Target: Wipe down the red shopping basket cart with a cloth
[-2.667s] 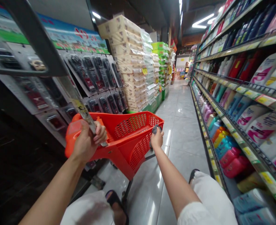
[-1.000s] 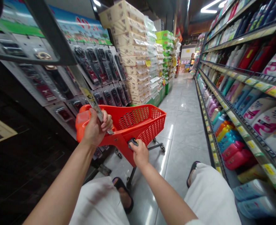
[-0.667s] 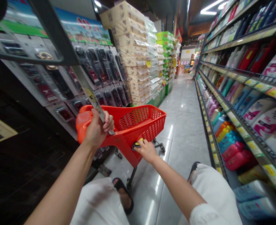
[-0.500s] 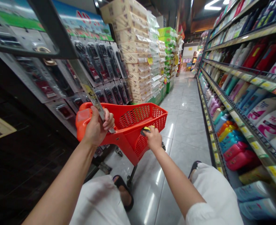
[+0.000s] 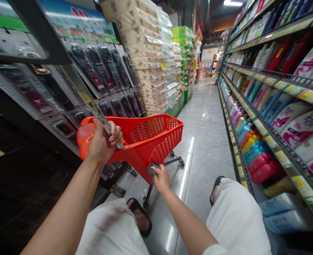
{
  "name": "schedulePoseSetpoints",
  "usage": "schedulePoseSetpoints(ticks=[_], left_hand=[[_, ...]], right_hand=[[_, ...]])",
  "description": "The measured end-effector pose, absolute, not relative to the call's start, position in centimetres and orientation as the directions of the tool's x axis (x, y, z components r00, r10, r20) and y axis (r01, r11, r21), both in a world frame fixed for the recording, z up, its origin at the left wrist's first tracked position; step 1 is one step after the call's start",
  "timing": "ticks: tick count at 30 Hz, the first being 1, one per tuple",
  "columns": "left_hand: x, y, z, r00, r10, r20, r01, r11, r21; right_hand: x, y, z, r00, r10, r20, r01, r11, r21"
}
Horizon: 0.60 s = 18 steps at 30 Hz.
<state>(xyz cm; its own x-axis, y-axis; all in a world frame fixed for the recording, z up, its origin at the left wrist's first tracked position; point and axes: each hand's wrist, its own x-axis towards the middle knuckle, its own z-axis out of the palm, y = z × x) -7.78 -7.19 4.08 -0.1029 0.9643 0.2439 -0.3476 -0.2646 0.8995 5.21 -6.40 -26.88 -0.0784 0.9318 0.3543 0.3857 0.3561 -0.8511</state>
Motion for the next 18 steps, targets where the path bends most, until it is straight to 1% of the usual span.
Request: schedulePoseSetpoints(ticks=[3, 4, 6, 9, 12, 15, 18], left_hand=[[-7.8, -7.2, 4.0, -0.088, 0.959, 0.269, -0.324, -0.283, 0.903], [-7.8, -7.2, 4.0, -0.087, 0.958, 0.272, -0.317, -0.285, 0.904], [-7.6, -7.4, 4.0, -0.099, 0.960, 0.261, -0.313, -0.279, 0.908], [-7.4, -7.6, 4.1, -0.125, 0.965, 0.229, -0.322, -0.258, 0.911], [-7.3, -7.8, 4.1, -0.123, 0.966, 0.229, -0.323, -0.257, 0.911], [-7.3, -7.8, 4.1, -0.118, 0.965, 0.233, -0.314, -0.259, 0.913], [-7.3, -7.8, 4.0, -0.111, 0.963, 0.248, -0.295, -0.270, 0.917]], right_hand=[[6.2, -4.6, -27.5, 0.214, 0.949, 0.232, 0.266, 0.171, -0.949], [6.5, -3.6, -27.0, 0.291, 0.934, 0.206, 0.236, 0.139, -0.962], [6.7, -1.4, -25.2, 0.363, 0.909, 0.204, 0.200, 0.138, -0.970], [5.9, 0.8, -22.4, 0.346, 0.906, 0.243, 0.198, 0.183, -0.963], [3.9, -0.1, -22.2, 0.320, 0.913, 0.255, 0.252, 0.177, -0.951], [1.8, -3.4, -25.3, 0.293, 0.922, 0.255, 0.294, 0.167, -0.941], [0.4, -6.3, -29.7, 0.289, 0.931, 0.222, 0.263, 0.146, -0.954]])
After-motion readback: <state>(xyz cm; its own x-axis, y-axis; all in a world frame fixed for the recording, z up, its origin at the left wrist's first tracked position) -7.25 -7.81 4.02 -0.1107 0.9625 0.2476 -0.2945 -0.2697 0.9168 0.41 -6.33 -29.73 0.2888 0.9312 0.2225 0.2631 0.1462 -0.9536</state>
